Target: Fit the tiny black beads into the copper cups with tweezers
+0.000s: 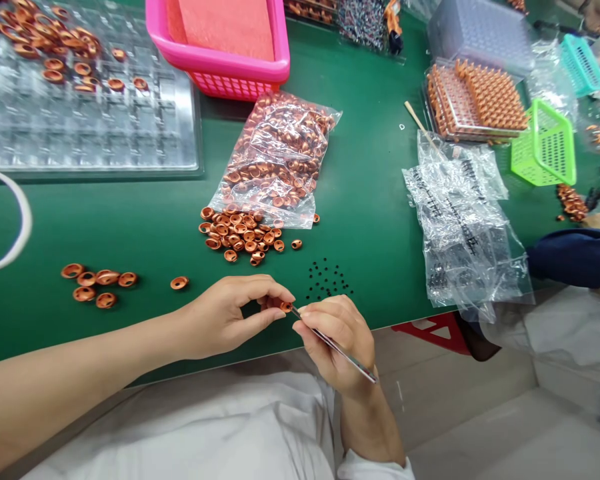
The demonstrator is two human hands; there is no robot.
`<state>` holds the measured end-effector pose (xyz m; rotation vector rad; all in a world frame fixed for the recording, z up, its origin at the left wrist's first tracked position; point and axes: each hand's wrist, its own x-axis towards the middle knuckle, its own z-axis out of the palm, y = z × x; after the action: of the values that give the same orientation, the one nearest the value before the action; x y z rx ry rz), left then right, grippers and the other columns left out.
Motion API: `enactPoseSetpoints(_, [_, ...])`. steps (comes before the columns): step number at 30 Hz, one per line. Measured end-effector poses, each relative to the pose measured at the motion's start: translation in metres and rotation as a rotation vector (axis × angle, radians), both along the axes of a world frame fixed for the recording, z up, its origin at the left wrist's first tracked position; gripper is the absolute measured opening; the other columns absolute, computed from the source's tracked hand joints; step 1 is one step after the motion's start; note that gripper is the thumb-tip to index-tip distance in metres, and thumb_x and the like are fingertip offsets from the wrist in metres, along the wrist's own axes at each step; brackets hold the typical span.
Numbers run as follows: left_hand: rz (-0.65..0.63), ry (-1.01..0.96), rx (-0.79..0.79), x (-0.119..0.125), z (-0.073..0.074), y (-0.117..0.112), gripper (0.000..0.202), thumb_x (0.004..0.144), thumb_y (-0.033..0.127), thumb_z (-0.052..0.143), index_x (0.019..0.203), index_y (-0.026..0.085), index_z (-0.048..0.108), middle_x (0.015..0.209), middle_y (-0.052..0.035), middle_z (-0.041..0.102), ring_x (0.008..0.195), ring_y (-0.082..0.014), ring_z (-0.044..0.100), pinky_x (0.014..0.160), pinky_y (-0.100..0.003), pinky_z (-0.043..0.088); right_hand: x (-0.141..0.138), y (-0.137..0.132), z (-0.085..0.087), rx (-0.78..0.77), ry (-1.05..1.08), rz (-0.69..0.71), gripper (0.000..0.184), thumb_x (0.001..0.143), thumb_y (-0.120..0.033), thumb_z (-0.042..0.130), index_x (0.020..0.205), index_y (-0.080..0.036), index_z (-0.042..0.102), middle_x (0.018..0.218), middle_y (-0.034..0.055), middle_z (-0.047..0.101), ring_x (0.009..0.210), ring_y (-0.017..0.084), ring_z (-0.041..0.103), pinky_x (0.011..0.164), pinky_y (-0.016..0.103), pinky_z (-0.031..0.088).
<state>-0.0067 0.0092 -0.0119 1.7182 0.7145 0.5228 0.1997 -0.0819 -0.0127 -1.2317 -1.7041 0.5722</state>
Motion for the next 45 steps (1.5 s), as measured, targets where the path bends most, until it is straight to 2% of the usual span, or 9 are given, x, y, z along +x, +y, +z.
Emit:
enactPoseSetpoints(14, [0.009, -0.011, -0.006, 0.0, -0.001, -0.001, 0.016, 0.092, 0.014, 0.062, 0.102, 0.011, 0.075, 0.084, -0.0049, 0.074, 0.071, -0.0118, 0.068, 0.065, -0.019, 0.053, -0.001, 0.0, -0.001, 0.004, 0.026, -0.003, 0.043, 0.082, 0.002, 0.074, 0.117, -0.022, 0.068, 0.101, 0.0052, 0.076, 0.087, 0.02, 0.072, 0.074, 0.038, 0.059])
enactPoseSetpoints(19, [0.007, -0.008, -0.004, 0.001, -0.001, 0.0, 0.015, 0.092, 0.013, 0.063, 0.102, 0.01, 0.075, 0.084, -0.0047, 0.074, 0.071, -0.0118, 0.068, 0.065, -0.019, 0.052, -0.003, 0.0, 0.002, 0.006, 0.057, -0.039, 0.038, 0.083, 0.0, 0.074, 0.113, -0.021, 0.068, 0.099, 0.0048, 0.075, 0.086, 0.02, 0.071, 0.072, 0.038, 0.058])
enactPoseSetpoints(23, [0.001, -0.008, -0.01, 0.0, -0.001, 0.0, 0.015, 0.094, 0.013, 0.063, 0.103, 0.012, 0.075, 0.085, -0.0045, 0.074, 0.072, -0.0119, 0.068, 0.066, -0.019, 0.052, -0.003, -0.002, 0.007, 0.019, 0.095, -0.051, 0.022, 0.095, -0.009, 0.061, 0.112, -0.02, 0.068, 0.103, 0.0077, 0.075, 0.092, 0.023, 0.07, 0.081, 0.046, 0.058])
enactPoseSetpoints(26, [-0.001, -0.03, -0.006, -0.001, -0.004, -0.001, 0.017, 0.095, 0.014, 0.062, 0.106, 0.013, 0.075, 0.087, -0.0052, 0.074, 0.075, -0.013, 0.068, 0.068, -0.02, 0.053, -0.001, -0.003, 0.01, 0.053, 0.071, -0.117, 0.029, 0.099, -0.006, 0.047, 0.113, -0.021, 0.068, 0.107, 0.0082, 0.075, 0.098, 0.024, 0.071, 0.088, 0.05, 0.058])
enactPoseSetpoints(28, [-0.008, -0.048, -0.002, -0.001, -0.005, -0.002, 0.018, 0.096, 0.014, 0.061, 0.107, 0.013, 0.075, 0.088, -0.006, 0.075, 0.077, -0.0138, 0.069, 0.071, -0.022, 0.053, 0.002, -0.004, 0.01, 0.049, 0.009, -0.121, 0.033, 0.097, -0.003, 0.048, 0.115, -0.023, 0.067, 0.102, 0.0068, 0.074, 0.092, 0.022, 0.07, 0.08, 0.044, 0.059])
enactPoseSetpoints(31, [-0.03, -0.068, 0.009, -0.001, -0.006, -0.003, 0.018, 0.097, 0.015, 0.061, 0.108, 0.014, 0.075, 0.088, -0.0064, 0.075, 0.079, -0.015, 0.069, 0.073, -0.024, 0.054, 0.006, -0.004, 0.008, 0.022, -0.137, -0.037, 0.034, 0.095, -0.004, 0.056, 0.12, -0.024, 0.066, 0.095, 0.0049, 0.07, 0.079, 0.018, 0.066, 0.068, 0.036, 0.057])
enactPoseSetpoints(36, [-0.065, -0.104, 0.064, -0.001, -0.008, -0.004, 0.016, 0.097, 0.015, 0.061, 0.107, 0.015, 0.073, 0.087, -0.0054, 0.076, 0.08, -0.0164, 0.067, 0.073, -0.025, 0.053, 0.013, 0.0, -0.002, 0.111, -0.367, 0.16, 0.034, 0.089, -0.007, 0.07, 0.12, -0.019, 0.065, 0.091, 0.0055, 0.07, 0.075, 0.016, 0.061, 0.064, 0.031, 0.054])
enactPoseSetpoints(41, [-0.087, -0.152, 0.139, 0.0, -0.014, -0.006, 0.015, 0.099, 0.015, 0.058, 0.106, 0.015, 0.071, 0.086, -0.0054, 0.075, 0.078, -0.0166, 0.066, 0.073, -0.026, 0.052, 0.017, 0.001, -0.009, 0.172, -0.479, 0.218, 0.033, 0.09, -0.006, 0.068, 0.12, -0.019, 0.066, 0.091, 0.0053, 0.071, 0.073, 0.017, 0.061, 0.063, 0.033, 0.051])
enactPoseSetpoints(45, [-0.123, -0.123, 0.142, -0.001, -0.01, -0.006, 0.015, 0.099, 0.013, 0.056, 0.105, 0.015, 0.07, 0.086, -0.0061, 0.074, 0.079, -0.0168, 0.066, 0.072, -0.025, 0.052, 0.021, 0.0, -0.011, 0.205, -0.509, 0.276, 0.03, 0.095, -0.009, 0.06, 0.123, -0.016, 0.067, 0.094, 0.0077, 0.072, 0.079, 0.019, 0.062, 0.065, 0.035, 0.05])
